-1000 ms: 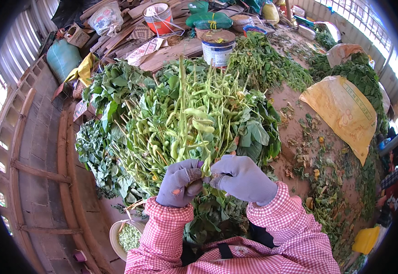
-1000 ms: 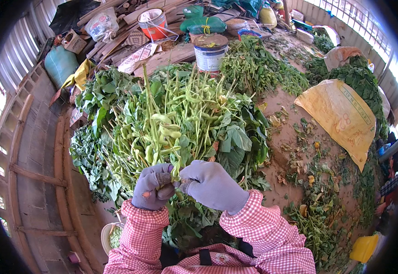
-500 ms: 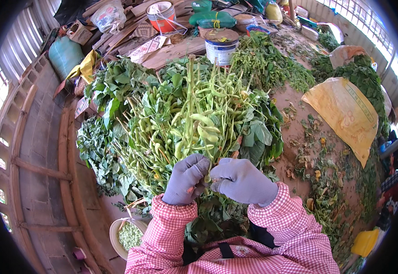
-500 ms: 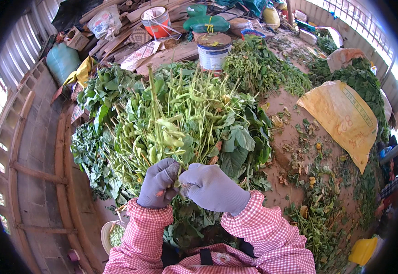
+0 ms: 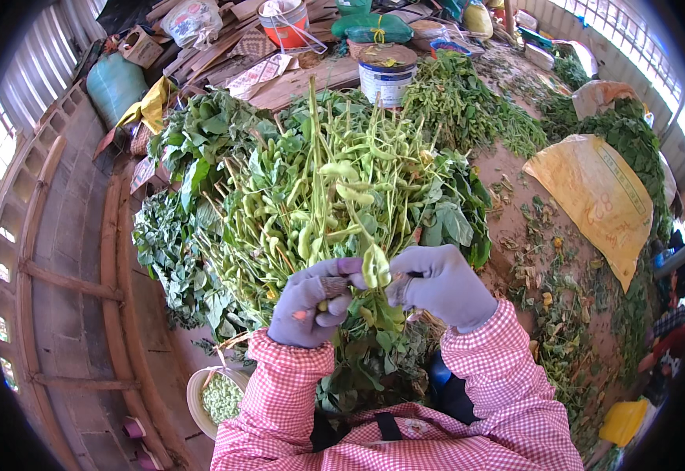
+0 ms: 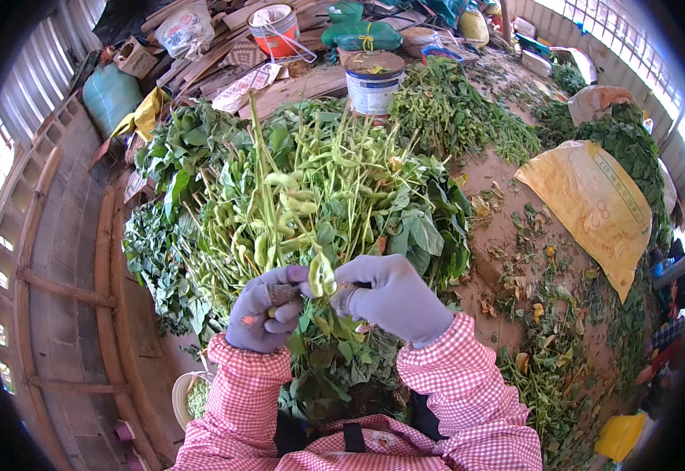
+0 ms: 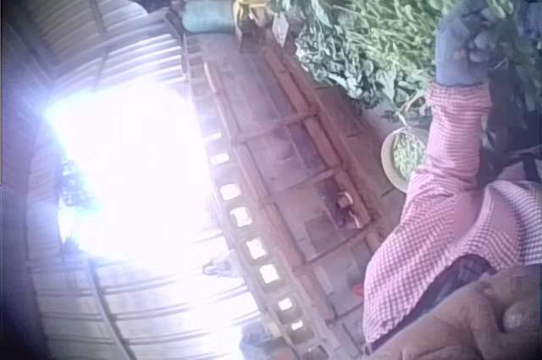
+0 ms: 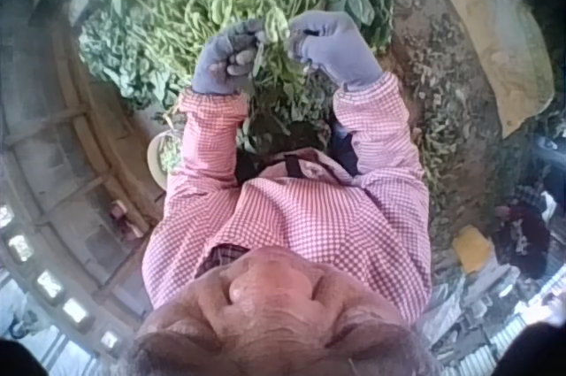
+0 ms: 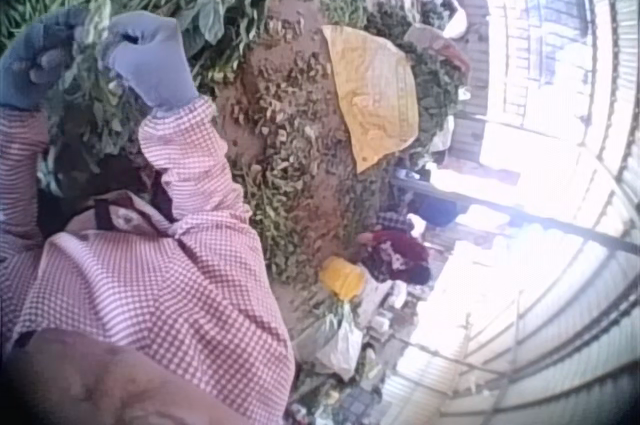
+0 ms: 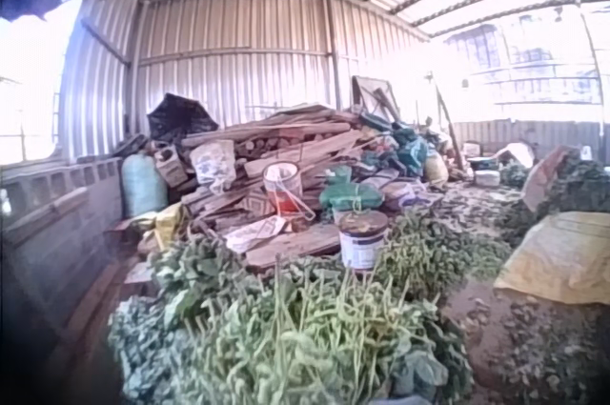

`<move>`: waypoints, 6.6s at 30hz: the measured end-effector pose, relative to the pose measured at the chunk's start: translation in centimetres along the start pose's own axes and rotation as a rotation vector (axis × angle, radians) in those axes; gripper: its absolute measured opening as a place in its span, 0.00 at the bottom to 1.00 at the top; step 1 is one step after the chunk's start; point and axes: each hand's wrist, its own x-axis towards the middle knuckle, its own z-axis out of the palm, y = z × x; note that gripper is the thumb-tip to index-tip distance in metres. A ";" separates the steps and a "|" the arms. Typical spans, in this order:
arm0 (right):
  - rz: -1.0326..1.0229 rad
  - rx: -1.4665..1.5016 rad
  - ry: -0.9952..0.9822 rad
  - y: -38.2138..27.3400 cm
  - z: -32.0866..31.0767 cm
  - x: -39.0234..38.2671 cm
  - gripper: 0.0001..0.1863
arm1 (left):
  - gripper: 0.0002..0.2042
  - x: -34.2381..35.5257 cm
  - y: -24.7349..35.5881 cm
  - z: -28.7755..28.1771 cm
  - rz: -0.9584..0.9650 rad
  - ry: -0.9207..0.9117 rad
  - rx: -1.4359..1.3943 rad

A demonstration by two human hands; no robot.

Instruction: The person sits and shells green vegetables by hand, removing pods from stems and placing the shelled contents into a white bowl. The person handles the vegetables one at a time, separating the edible parts from the stems.

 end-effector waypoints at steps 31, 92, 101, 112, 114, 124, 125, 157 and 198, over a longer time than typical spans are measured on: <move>0.181 0.240 -0.112 1.2 1.2 -0.4 0.18 | 0.09 -0.3 -2.8 0.3 0.060 0.169 0.537; 0.217 0.786 -0.112 3.7 0.1 0.1 0.14 | 0.07 -1.9 -2.3 -1.0 0.107 0.119 0.221; 0.250 0.741 -0.200 3.5 1.2 0.2 0.15 | 0.10 -1.3 -4.5 -0.7 0.087 0.104 0.436; 0.222 0.670 -0.204 3.2 0.3 -0.6 0.23 | 0.11 -2.0 -4.6 -1.7 0.153 0.221 0.136; 0.202 0.385 -0.197 2.2 0.5 -1.3 0.22 | 0.11 -2.2 -4.7 -1.5 0.156 0.252 0.141; 0.243 -0.130 -0.109 2.5 2.3 -1.1 0.05 | 0.15 -2.2 -4.8 -0.8 0.649 -0.011 1.363; 0.234 -0.135 -0.100 2.6 2.2 -1.1 0.05 | 0.16 -2.1 -4.6 -0.8 0.662 -0.030 1.434; 0.213 -0.447 -0.186 1.4 -1.3 -2.1 0.09 | 0.09 0.1 -5.5 1.1 -0.135 0.102 0.561; -0.132 -0.085 0.171 -4.2 0.1 -4.4 0.15 | 0.05 -0.8 -2.0 9.6 0.279 0.226 0.318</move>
